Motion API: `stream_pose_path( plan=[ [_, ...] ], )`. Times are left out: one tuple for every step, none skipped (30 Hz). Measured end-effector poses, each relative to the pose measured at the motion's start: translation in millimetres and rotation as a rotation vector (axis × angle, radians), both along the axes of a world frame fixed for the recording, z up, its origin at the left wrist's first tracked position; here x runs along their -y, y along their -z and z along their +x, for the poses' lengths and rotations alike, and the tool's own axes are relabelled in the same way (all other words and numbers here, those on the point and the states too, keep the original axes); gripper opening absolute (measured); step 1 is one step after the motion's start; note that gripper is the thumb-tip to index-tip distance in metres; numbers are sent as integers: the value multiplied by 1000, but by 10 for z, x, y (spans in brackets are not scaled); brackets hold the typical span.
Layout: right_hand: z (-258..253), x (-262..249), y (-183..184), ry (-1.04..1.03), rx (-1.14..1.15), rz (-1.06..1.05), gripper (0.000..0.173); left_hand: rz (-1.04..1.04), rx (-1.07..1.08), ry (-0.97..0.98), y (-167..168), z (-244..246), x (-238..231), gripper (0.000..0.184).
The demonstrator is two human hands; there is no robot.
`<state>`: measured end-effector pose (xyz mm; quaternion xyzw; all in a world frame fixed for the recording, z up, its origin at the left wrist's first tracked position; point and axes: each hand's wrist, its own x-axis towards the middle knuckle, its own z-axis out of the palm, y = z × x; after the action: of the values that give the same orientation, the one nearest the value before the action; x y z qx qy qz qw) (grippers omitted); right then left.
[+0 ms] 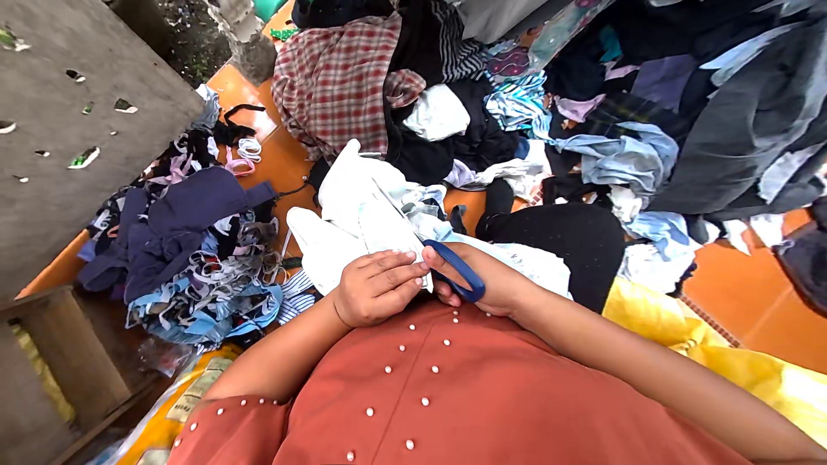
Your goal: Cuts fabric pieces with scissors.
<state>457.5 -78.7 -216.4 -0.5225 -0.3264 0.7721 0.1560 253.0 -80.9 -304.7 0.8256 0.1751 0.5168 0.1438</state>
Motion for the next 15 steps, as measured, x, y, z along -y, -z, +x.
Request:
stream_pose_path(
  plan=[
    [-2, -3, -1, 2, 0, -2, 27, -1, -1, 1, -1, 0, -1, 11],
    [-4, -5, -5, 2, 0, -4, 27, -3, -3, 1, -3, 1, 0, 11],
    [-5, -6, -10, -1, 2, -6, 26, -7, -8, 2, -4, 0, 4, 12],
    [-6, -6, -11, 2, 0, -10, 26, -9, -10, 2, -4, 0, 5, 12],
    [-6, -7, -9, 4, 0, -12, 26, -10, -12, 1, -6, 2, 5, 12],
    [-5, -8, -7, 4, 1, -15, 26, -11, -15, 0, -6, 4, 5, 12],
    [-2, -11, -2, 3, 1, -17, 26, -14, -17, -2, -6, 6, 5, 13],
    [6, -17, 6, 2, 0, -20, 26, -20, -16, -4, -8, 12, 3, 13],
    [26, -25, 19, -5, -3, -21, 27, -32, -16, -8, -14, 21, 1, 13],
    [62, -37, 36, -19, -7, -20, 27, -50, -25, -19, -32, 25, -3, 12],
    [116, -50, 60, -45, -9, -12, 28, -75, -54, -41, -66, 20, -11, 12],
    [186, -65, 85, -78, -4, 3, 30, -111, -112, -75, -119, -2, -18, 14],
    [270, -75, 111, -113, 4, 24, 32, -165, -183, -113, -183, -42, -26, 17],
    [362, -72, 134, -147, 8, 45, 35, -230, -247, -143, -250, -99, -48, 21],
    [456, -53, 149, -175, 3, 62, 39, -291, -294, -157, -313, -168, -87, 20]
  ],
)
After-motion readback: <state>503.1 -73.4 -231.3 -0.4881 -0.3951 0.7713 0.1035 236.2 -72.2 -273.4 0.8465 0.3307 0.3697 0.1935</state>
